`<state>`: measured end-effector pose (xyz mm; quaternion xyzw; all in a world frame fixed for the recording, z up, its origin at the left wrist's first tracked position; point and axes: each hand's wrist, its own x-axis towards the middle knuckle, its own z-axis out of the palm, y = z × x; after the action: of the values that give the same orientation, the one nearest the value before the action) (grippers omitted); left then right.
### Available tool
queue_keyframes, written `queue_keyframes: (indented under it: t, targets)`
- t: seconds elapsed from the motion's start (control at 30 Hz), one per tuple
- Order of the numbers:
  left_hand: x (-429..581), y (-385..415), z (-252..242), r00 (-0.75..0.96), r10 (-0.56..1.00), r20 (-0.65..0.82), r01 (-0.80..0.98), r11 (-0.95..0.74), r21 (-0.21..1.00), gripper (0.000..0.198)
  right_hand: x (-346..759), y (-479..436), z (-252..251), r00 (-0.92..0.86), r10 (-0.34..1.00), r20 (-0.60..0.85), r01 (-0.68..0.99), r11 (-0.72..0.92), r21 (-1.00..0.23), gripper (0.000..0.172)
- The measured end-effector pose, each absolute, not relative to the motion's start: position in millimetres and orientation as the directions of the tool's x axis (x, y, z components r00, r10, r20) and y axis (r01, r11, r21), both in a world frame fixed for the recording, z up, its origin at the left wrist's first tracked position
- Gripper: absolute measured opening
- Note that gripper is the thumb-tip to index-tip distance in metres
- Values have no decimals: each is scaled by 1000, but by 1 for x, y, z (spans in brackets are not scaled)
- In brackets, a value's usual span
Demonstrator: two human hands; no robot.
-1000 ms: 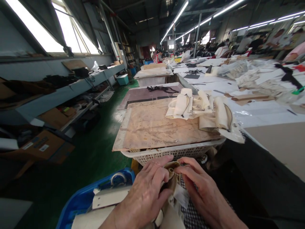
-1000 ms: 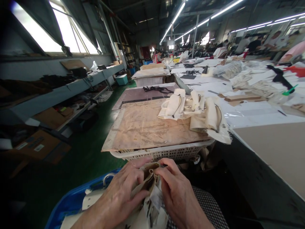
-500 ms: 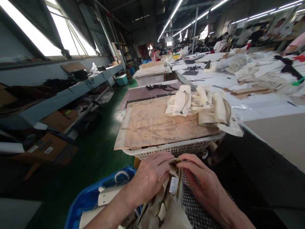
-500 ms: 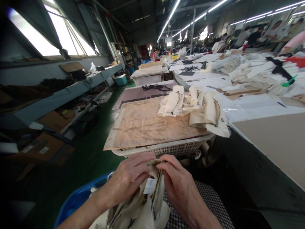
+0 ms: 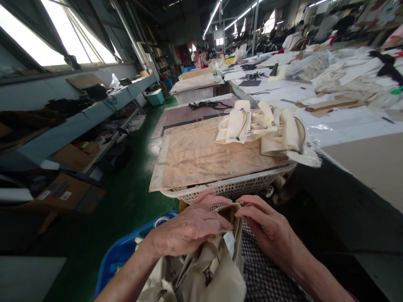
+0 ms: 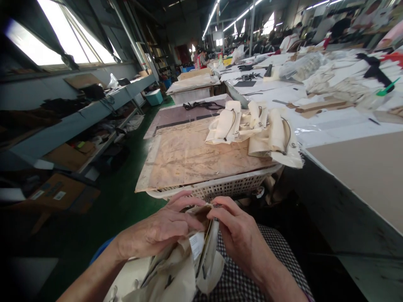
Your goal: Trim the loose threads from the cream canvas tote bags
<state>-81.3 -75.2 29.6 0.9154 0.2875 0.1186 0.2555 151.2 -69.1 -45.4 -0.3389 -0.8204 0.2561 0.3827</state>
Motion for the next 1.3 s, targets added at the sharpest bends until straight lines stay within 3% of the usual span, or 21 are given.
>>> queue_keyframes:
  t: [0.13,0.27,0.5,0.6,0.7,0.87,0.97,1.07,1.13,1.2,1.3]
  targets:
    - [-85,-72,23,797,603,38,474,-663,579,34,155,-69,-48,-496,748,442,339,635,-694,32]
    - [-87,-69,14,781,614,112,442,-671,596,27,152,-69,-45,-511,745,428,329,630,-704,34]
    - [-89,-65,14,800,577,165,427,-740,519,26,148,-66,-45,-506,748,430,351,634,-689,35]
    - [-84,-68,11,790,582,192,399,-727,559,26,149,-65,-36,-503,771,391,429,615,-661,31]
    - [-73,-77,7,747,638,189,406,-662,630,27,148,-66,-20,-473,796,378,571,603,-557,24]
    - [-64,-96,6,596,795,110,481,-463,744,59,142,-75,-21,-456,746,485,670,647,-365,22]
    - [-69,-101,6,554,830,72,484,-391,783,70,137,-82,-38,-474,679,560,644,701,-305,37]
    - [-71,-102,3,541,838,77,490,-388,780,78,131,-88,-45,-374,686,624,633,681,-369,45]
    - [-71,-102,1,541,837,84,494,-397,773,84,126,-88,-40,-316,727,610,565,661,-494,33]
    - [-70,-101,1,553,829,80,498,-406,766,93,122,-86,-32,-393,735,553,469,677,-567,25]
    - [-71,-105,0,570,820,52,530,-415,739,105,119,-81,-24,-521,707,478,465,705,-536,25]
